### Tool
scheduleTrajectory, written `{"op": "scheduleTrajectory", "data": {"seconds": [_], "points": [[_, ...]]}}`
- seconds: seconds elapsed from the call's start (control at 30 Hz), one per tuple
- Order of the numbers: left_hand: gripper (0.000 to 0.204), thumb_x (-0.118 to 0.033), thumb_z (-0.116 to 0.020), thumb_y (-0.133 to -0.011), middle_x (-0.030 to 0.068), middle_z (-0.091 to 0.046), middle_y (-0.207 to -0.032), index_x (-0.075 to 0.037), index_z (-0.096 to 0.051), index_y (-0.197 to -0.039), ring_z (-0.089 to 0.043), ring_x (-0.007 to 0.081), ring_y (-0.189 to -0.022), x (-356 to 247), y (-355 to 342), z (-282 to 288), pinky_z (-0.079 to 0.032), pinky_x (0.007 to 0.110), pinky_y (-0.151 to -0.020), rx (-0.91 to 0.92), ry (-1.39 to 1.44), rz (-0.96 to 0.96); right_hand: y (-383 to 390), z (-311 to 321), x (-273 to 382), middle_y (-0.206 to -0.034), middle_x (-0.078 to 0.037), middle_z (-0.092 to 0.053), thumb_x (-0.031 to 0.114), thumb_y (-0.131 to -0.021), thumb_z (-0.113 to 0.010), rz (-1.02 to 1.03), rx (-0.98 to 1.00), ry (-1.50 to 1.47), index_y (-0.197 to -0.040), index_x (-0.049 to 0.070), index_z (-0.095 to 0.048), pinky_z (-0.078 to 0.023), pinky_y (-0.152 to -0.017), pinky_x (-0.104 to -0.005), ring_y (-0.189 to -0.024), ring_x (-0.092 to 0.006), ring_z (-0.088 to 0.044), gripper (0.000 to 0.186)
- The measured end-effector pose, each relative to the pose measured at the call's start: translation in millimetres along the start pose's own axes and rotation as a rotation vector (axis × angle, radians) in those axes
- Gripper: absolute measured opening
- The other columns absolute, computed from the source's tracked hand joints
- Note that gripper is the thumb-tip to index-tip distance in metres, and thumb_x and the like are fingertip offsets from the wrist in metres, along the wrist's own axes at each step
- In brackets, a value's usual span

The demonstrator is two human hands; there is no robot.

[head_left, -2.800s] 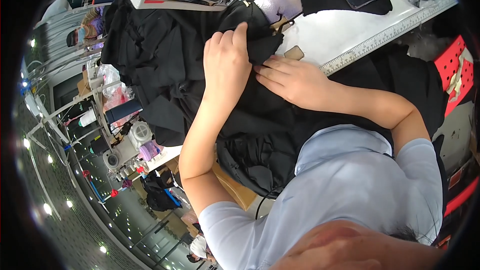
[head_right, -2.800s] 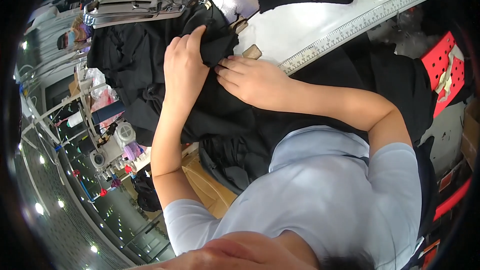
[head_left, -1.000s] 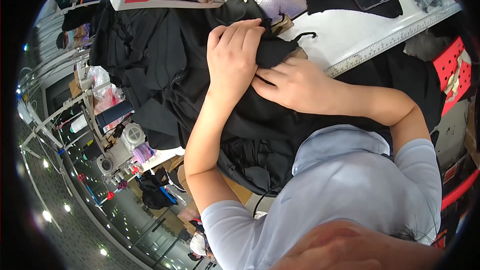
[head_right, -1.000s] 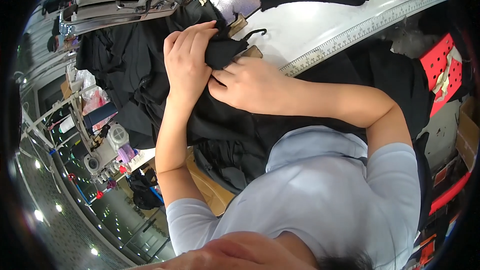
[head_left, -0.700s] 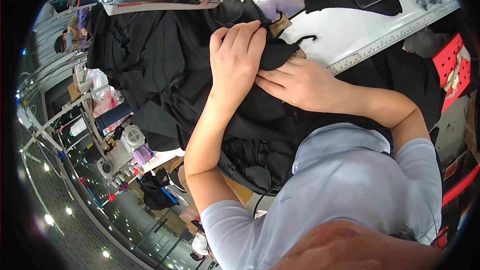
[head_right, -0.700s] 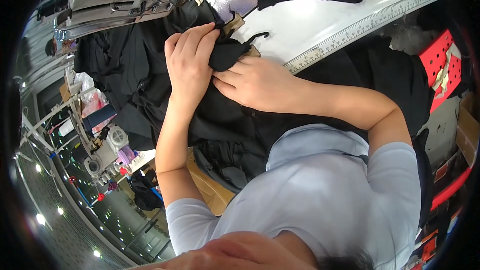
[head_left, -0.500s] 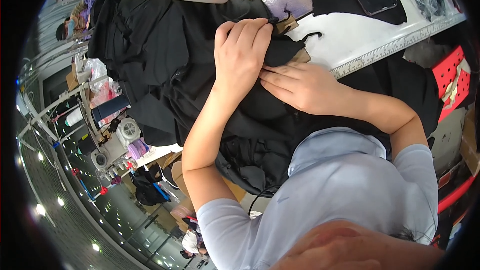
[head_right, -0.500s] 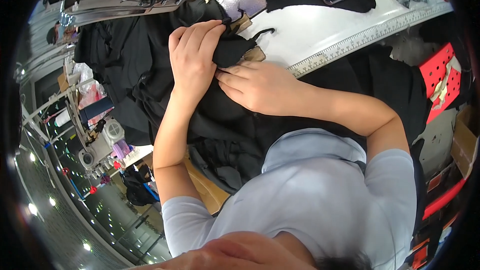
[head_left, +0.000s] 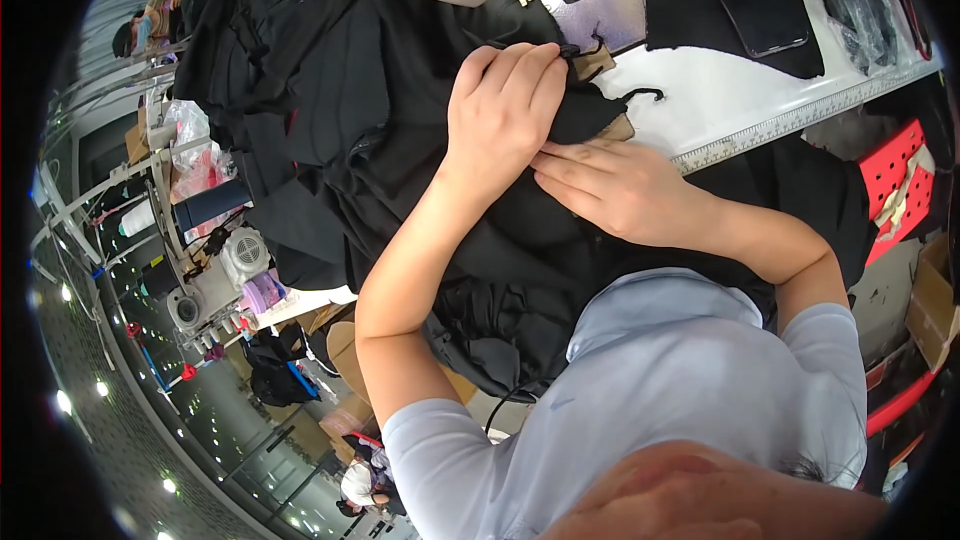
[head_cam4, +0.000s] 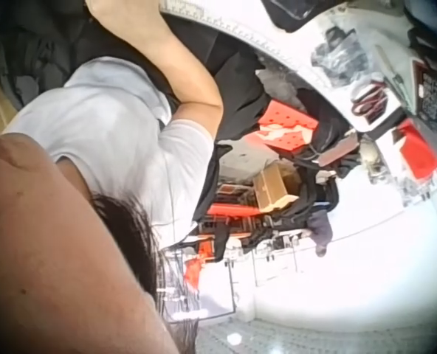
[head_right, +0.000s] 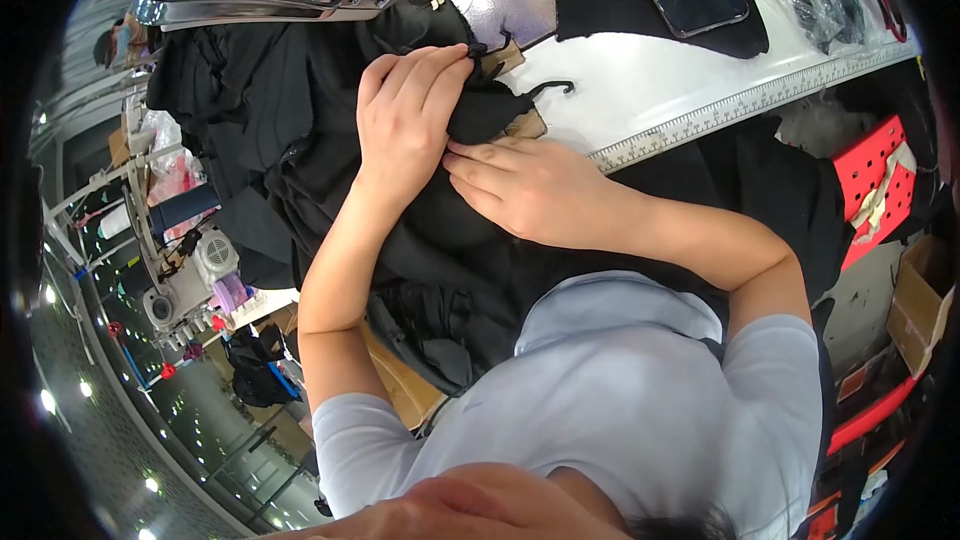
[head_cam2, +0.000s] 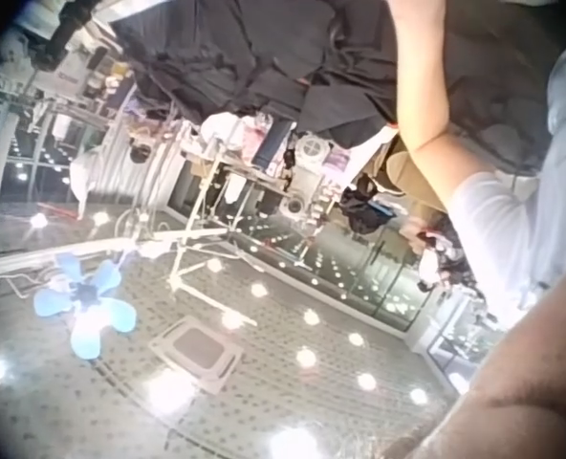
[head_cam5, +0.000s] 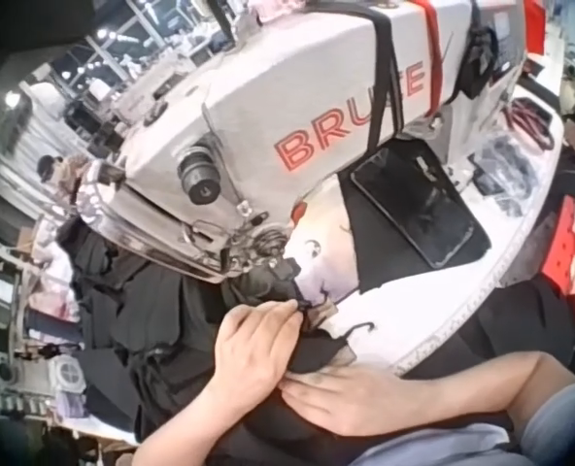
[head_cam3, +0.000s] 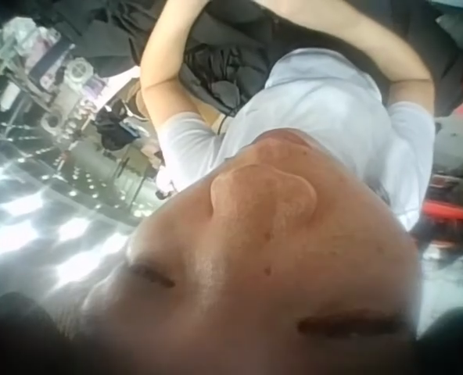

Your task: Sewing labels onto black fabric items using an industrial sewing machine.

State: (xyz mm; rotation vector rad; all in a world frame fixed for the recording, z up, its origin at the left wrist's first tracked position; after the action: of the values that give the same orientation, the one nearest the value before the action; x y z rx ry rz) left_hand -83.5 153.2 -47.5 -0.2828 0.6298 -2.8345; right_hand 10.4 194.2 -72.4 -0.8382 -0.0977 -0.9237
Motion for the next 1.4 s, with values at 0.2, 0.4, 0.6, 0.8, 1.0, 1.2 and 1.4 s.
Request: {"op": "scheduleTrajectory", "data": {"seconds": [0.2, 0.4, 0.6, 0.8, 1.0, 1.2, 1.4], "points": [[0.024, -0.01, -0.065, -0.075, 0.0049, -0.067, -0.106, -0.005, -0.066, -0.098, -0.066, 0.0185, -0.095, 9, -10, -5, -0.045, 0.034, -0.09, -0.053, -0.047, -0.036, -9, 5, -11, -0.12, -0.013, -0.069, 0.009, -0.083, -0.066, -0.069, -0.001, -0.009, -0.111, -0.002, -0.07, -0.055, -0.091, -0.0368, -0.111, -0.0253, -0.068, 0.03], [0.019, -0.01, -0.066, -0.076, 0.0016, -0.066, -0.102, -0.007, -0.065, -0.095, -0.064, 0.016, -0.09, 20, -11, -10, -0.045, 0.033, -0.086, -0.108, -0.119, -0.045, -20, 7, -20, -0.12, -0.013, -0.069, 0.008, -0.084, -0.066, -0.112, 0.007, 0.007, -0.111, -0.002, -0.07, -0.055, -0.094, -0.0381, -0.111, -0.0261, -0.067, 0.029], [0.03, -0.005, -0.063, -0.077, -0.0006, -0.067, -0.11, -0.007, -0.07, -0.107, -0.063, 0.018, -0.1, 17, -9, -6, -0.043, 0.035, -0.089, -0.001, -0.123, 0.067, -16, 6, -20, -0.12, -0.011, -0.068, 0.009, -0.084, -0.065, -0.13, 0.028, 0.009, -0.113, -0.001, -0.07, -0.054, -0.094, -0.0359, -0.112, -0.0245, -0.066, 0.031], [0.031, -0.005, -0.062, -0.077, 0.0072, -0.066, -0.116, -0.002, -0.067, -0.107, -0.062, 0.0249, -0.103, 28, -5, -5, -0.044, 0.036, -0.086, 0.059, 0.058, 0.267, -16, 4, -22, -0.121, -0.009, -0.067, 0.01, -0.084, -0.063, -0.129, 0.058, -0.001, -0.116, -0.001, -0.069, -0.054, -0.095, -0.0348, -0.113, -0.0236, -0.064, 0.033], [0.037, 0.002, -0.061, -0.071, 0.0098, -0.067, -0.114, -0.001, -0.065, -0.108, -0.062, 0.0271, -0.105, 23, -12, -6, -0.045, 0.038, -0.085, 0.02, 0.016, 0.191, -13, 2, -21, -0.124, -0.011, -0.066, 0.011, -0.085, -0.062, -0.114, 0.032, 0.026, -0.117, -0.002, -0.068, -0.053, -0.1, -0.0359, -0.116, -0.0253, -0.064, 0.035], [0.031, -0.003, -0.063, -0.077, 0.009, -0.067, -0.109, -0.001, -0.064, -0.108, -0.063, 0.0265, -0.102, 24, -15, -11, -0.047, 0.037, -0.083, -0.025, -0.004, 0.178, -14, 4, -19, -0.126, -0.013, -0.066, 0.011, -0.085, -0.062, -0.091, 0.043, 0.046, -0.118, -0.003, -0.067, -0.051, -0.104, -0.038, -0.119, -0.0272, -0.063, 0.036], [0.026, -0.008, -0.065, -0.08, 0.008, -0.068, -0.111, -0.002, -0.065, -0.105, -0.065, 0.0231, -0.099, 11, -15, -8, -0.047, 0.035, -0.079, 0.03, -0.079, 0.078, -13, 4, -18, -0.124, -0.013, -0.066, 0.01, -0.086, -0.063, -0.098, 0.096, -0.035, -0.118, -0.003, -0.067, -0.052, -0.098, -0.0373, -0.116, -0.0272, -0.063, 0.035]]}}
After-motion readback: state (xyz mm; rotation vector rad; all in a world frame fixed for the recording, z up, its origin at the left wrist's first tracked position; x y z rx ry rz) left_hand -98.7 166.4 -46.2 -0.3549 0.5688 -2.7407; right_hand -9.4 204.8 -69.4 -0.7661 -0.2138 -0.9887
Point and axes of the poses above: each hand's wrist, its own y-axis away from the middle knuckle, its own z-axis out of the back of the hand, x = y × z, the point moved 8 cm from there along -y, towards the middle knuckle
